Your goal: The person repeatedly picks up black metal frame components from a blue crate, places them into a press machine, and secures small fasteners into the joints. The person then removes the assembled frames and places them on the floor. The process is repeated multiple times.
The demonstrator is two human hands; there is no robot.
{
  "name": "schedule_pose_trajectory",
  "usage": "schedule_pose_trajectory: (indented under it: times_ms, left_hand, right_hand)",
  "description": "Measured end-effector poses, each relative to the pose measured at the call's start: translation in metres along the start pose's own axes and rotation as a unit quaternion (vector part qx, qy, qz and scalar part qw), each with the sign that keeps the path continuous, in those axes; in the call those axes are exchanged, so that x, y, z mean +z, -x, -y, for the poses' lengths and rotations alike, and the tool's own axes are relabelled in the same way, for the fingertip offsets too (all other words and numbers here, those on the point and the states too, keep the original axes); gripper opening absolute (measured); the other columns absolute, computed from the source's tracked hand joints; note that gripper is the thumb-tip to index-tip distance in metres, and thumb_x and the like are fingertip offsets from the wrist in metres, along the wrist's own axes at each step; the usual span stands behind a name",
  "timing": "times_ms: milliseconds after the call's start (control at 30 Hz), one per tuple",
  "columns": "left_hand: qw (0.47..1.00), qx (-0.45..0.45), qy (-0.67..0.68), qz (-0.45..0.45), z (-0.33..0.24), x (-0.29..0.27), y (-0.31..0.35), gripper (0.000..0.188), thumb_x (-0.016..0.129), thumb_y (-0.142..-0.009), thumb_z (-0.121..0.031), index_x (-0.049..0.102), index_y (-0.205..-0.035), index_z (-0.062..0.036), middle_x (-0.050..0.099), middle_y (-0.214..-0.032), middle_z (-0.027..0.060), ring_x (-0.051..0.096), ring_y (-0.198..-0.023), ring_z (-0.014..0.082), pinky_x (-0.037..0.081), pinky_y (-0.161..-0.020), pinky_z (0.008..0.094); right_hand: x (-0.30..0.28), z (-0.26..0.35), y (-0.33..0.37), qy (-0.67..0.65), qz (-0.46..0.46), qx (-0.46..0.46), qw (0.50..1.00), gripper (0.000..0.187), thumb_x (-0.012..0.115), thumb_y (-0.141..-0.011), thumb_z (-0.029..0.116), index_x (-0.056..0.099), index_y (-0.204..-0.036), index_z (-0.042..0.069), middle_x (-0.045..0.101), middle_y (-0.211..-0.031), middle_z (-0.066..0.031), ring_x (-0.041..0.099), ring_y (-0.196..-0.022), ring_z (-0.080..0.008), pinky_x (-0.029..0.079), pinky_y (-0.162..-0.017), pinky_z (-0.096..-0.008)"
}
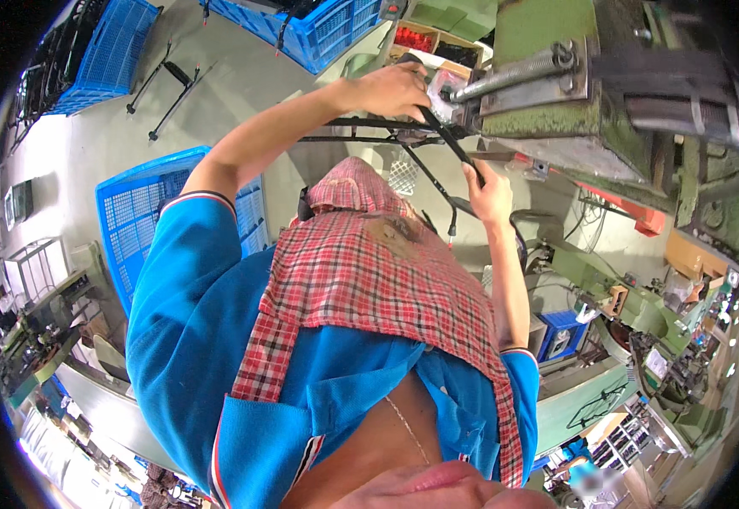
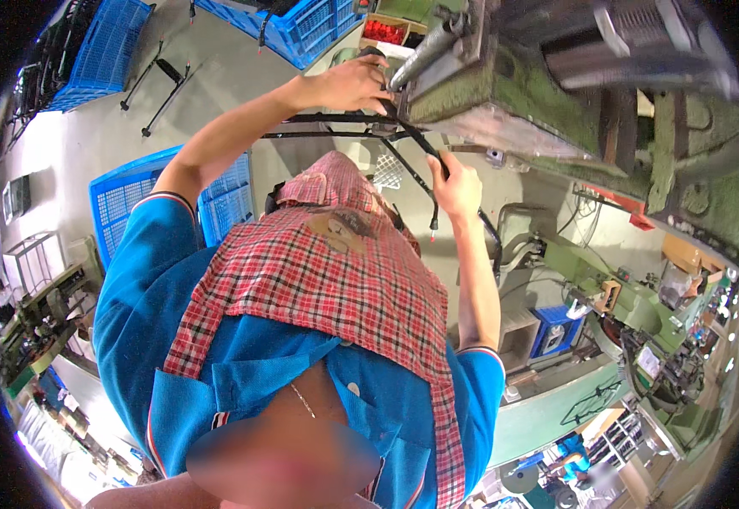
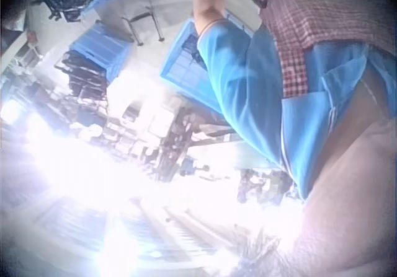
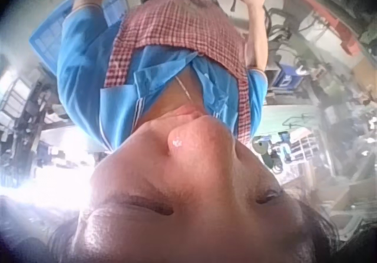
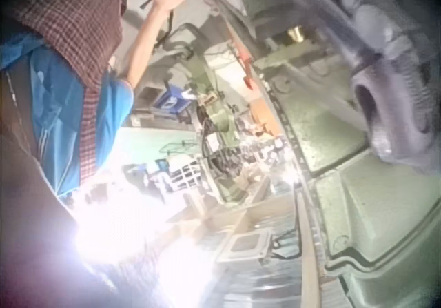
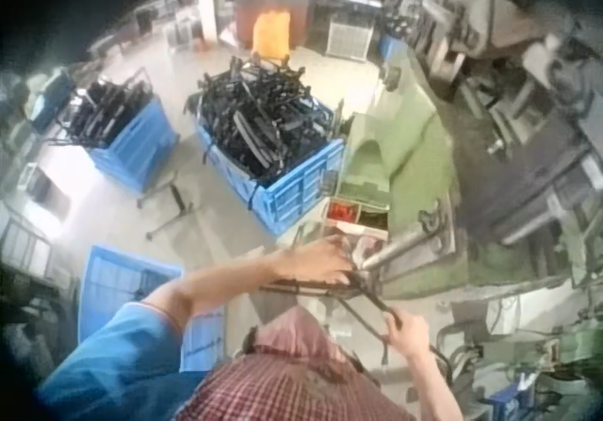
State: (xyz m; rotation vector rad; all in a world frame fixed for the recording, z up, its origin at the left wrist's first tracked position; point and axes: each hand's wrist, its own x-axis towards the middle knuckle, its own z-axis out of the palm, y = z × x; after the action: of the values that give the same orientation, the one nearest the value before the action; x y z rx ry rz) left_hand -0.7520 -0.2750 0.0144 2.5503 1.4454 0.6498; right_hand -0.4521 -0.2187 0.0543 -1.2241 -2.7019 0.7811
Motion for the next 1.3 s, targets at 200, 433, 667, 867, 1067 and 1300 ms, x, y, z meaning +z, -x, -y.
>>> schedule_pose_trajectory:
  times_ms: [200,433,667,867,1067,1300]
  left_hand:
    - [0.997,0.0,0.046,-0.057,0.003,-0.005,-0.003,0.035,0.06,-0.085,-0.039,0.064,-0.089,-0.0042,0.064,-0.095,0.0111,0.053,-0.109,0.0357,0.036,-0.103,0.0444]
    - [0.954,-0.256,0.09,-0.13,0.084,-0.023,-0.001,0.024,0.059,-0.089,-0.017,0.062,-0.109,-0.0061,0.063,-0.104,0.0134,0.06,-0.094,0.0334,0.05,-0.079,0.0398]
    - [0.962,-0.268,0.033,0.046,0.143,0.034,-0.058,0.018,0.059,-0.081,-0.011,0.067,-0.096,-0.005,0.067,-0.095,0.0161,0.064,-0.091,0.0367,0.053,-0.076,0.043]
    - [0.96,-0.242,-0.069,0.12,0.15,0.054,-0.067,0.022,0.057,-0.078,-0.003,0.067,-0.097,-0.0022,0.065,-0.106,0.0199,0.064,-0.098,0.0372,0.054,-0.081,0.0428]
    - [0.952,-0.247,-0.074,0.164,0.156,0.056,-0.072,0.025,0.061,-0.074,0.003,0.067,-0.098,-0.0007,0.065,-0.106,0.0197,0.064,-0.098,0.0373,0.055,-0.079,0.0427]
    - [0.947,-0.256,-0.096,0.171,0.155,0.052,-0.069,0.023,0.059,-0.074,0.003,0.066,-0.096,-0.0002,0.066,-0.101,0.02,0.065,-0.093,0.0373,0.054,-0.077,0.0416]
  right_hand:
    - [0.005,0.002,0.0,-0.025,-0.024,-0.022,0.999,0.026,0.059,-0.09,0.033,0.065,-0.094,0.008,0.063,-0.073,-0.0188,0.062,-0.07,-0.0393,0.047,-0.059,-0.045]
    - [0.027,-0.011,0.01,-0.047,-0.052,-0.022,0.997,0.028,0.063,-0.089,0.032,0.068,-0.1,0.006,0.06,-0.07,-0.0178,0.057,-0.061,-0.0295,0.046,-0.058,-0.0372]
    - [0.032,-0.018,0.012,-0.076,-0.083,-0.061,0.992,0.029,0.063,-0.089,0.028,0.066,-0.1,0.002,0.055,-0.06,-0.0151,0.049,-0.05,-0.017,0.042,-0.052,-0.0315]
    - [0.033,-0.015,0.014,-0.083,-0.067,-0.005,0.994,0.027,0.063,-0.089,0.029,0.066,-0.098,0.004,0.052,-0.058,-0.0127,0.045,-0.051,-0.0136,0.041,-0.052,-0.0306]
    - [0.016,0.001,0.009,-0.084,-0.008,0.054,0.995,0.029,0.064,-0.087,0.034,0.066,-0.087,0.005,0.06,-0.069,-0.0213,0.058,-0.065,-0.0416,0.046,-0.057,-0.0424]
    - [0.016,-0.002,0.008,-0.108,-0.01,0.024,0.994,0.027,0.062,-0.088,0.033,0.065,-0.088,0.006,0.057,-0.064,-0.0204,0.054,-0.058,-0.041,0.043,-0.053,-0.042]
